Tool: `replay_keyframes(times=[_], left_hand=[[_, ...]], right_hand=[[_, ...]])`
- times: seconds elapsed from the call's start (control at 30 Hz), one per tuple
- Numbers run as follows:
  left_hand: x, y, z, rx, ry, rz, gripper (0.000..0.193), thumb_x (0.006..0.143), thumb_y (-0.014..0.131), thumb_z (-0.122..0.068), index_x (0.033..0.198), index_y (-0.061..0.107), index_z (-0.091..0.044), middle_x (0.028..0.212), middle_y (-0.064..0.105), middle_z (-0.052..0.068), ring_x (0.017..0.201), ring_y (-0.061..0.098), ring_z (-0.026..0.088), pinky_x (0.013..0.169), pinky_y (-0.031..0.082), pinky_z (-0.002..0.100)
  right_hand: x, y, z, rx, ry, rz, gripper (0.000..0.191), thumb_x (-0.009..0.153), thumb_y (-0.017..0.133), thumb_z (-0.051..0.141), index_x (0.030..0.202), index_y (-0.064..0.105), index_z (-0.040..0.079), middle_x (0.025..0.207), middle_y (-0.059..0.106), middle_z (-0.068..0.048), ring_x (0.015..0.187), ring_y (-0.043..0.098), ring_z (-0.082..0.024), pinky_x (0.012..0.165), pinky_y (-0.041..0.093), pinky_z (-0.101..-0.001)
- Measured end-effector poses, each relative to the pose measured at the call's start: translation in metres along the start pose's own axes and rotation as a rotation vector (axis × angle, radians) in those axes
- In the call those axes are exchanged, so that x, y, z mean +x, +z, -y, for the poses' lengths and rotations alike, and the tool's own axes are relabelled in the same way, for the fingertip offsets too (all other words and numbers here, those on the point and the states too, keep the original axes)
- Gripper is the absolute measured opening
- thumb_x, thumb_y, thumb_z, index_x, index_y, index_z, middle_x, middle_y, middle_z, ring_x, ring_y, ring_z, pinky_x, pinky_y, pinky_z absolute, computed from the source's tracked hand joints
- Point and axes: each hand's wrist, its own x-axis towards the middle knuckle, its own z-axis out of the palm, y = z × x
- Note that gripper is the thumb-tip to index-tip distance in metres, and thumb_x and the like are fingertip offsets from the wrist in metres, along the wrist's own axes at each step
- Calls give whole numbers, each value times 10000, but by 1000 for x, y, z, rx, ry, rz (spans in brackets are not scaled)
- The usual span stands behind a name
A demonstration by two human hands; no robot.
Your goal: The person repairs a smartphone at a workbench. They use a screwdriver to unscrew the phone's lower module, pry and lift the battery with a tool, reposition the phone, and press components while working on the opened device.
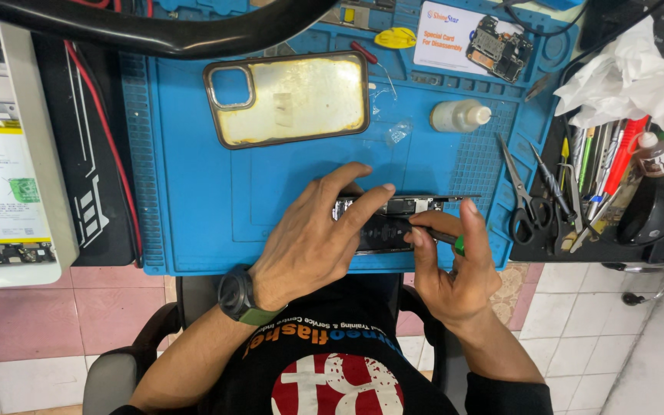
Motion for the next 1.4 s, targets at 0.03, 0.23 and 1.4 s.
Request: replay_keyframes(times=[0.03, 0.23, 1.4], left_hand=[[0, 0, 0, -1, 0, 3, 733, 795, 662, 78, 1478, 489, -125, 1456, 453, 166, 1164, 622, 307, 938, 565, 437], [-1, -1, -2, 0, 11, -21, 751, 779, 668, 90, 1471, 481, -133, 1449, 462, 167, 1179, 613, 342, 940, 556, 451], [-10, -5, -21, -6, 46, -74, 666, 886, 664, 79, 1486, 458, -125, 1438, 463, 180, 1143, 625, 388, 928, 562, 461]], right_hand=[[3, -1, 2, -30, -36, 3, 646, 995, 678, -134, 1514, 306, -45, 1031, 707, -229, 897, 749, -251, 739, 627, -312], [40, -26, 18, -234, -140, 166, 322, 915, 809, 53, 1111, 555, 29, 807, 681, -147, 658, 669, -289, 566, 495, -376], [72, -57, 56, -343, -169, 540, 227, 1009, 748, 261, 1097, 674, 66, 845, 619, -58, 828, 602, -261, 815, 447, -395]])
